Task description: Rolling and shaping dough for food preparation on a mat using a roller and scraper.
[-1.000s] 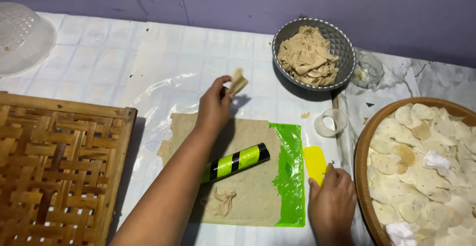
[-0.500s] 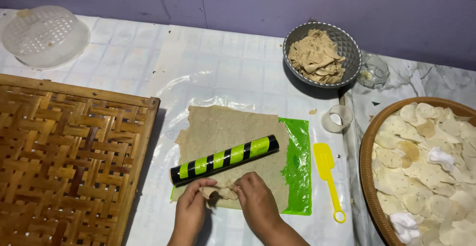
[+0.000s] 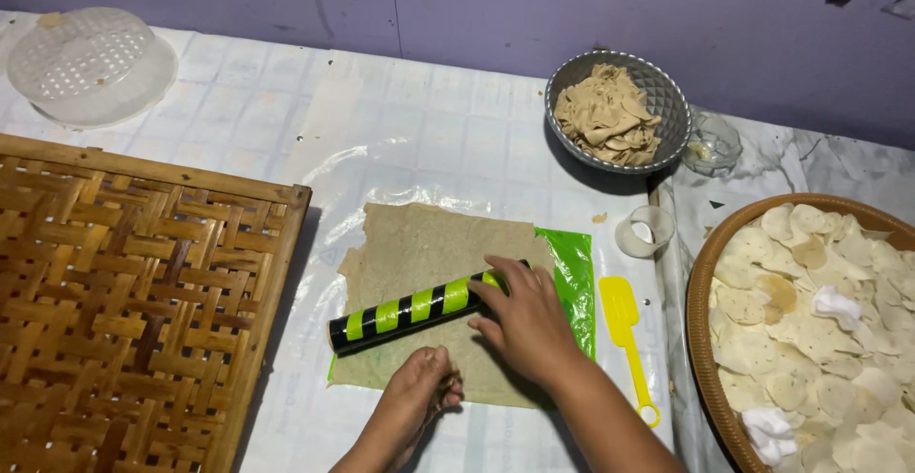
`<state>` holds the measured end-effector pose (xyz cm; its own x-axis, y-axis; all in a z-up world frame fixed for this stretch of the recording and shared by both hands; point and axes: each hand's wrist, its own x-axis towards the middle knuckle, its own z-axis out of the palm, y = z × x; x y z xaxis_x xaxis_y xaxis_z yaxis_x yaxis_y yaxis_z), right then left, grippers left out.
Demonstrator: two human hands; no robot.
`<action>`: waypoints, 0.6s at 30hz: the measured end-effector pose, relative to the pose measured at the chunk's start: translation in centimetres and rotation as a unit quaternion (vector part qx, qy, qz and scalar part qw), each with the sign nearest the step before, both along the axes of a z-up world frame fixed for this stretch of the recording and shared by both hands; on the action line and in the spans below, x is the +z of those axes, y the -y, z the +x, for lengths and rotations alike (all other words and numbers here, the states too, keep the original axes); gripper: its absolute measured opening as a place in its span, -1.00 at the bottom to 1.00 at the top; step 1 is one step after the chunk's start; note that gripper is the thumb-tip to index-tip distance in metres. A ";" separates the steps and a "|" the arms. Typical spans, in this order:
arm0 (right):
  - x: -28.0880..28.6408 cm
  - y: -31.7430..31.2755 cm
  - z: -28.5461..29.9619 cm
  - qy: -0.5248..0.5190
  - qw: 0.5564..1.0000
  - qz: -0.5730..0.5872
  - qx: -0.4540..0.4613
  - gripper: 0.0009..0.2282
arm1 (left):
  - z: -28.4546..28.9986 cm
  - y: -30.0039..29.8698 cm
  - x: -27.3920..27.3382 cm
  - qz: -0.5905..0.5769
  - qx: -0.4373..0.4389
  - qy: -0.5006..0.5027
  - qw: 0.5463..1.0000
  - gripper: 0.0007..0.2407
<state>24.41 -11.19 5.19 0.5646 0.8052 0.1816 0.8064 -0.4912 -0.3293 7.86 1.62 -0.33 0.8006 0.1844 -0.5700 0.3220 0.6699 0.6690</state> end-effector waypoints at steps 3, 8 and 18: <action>-2.3 -1.5 3.5 -0.003 0.992 -0.119 0.047 -0.40 | 1.3 1.2 -3.5 0.094 -0.067 -0.018 0.993 -0.79; -0.1 -1.2 5.4 -0.002 0.989 -0.123 0.078 -0.54 | 3.5 2.9 1.0 0.331 -0.147 0.047 0.931 -0.82; 5.4 10.7 5.3 0.016 0.975 0.112 -0.192 -0.50 | 12.3 9.6 -1.2 0.664 -0.179 0.151 0.710 -0.78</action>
<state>29.69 -21.85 10.63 0.8076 0.4738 0.3511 0.5890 -0.6782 -0.4395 20.18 -7.94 -1.52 0.9805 0.1524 0.1238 0.0201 -0.7051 0.7089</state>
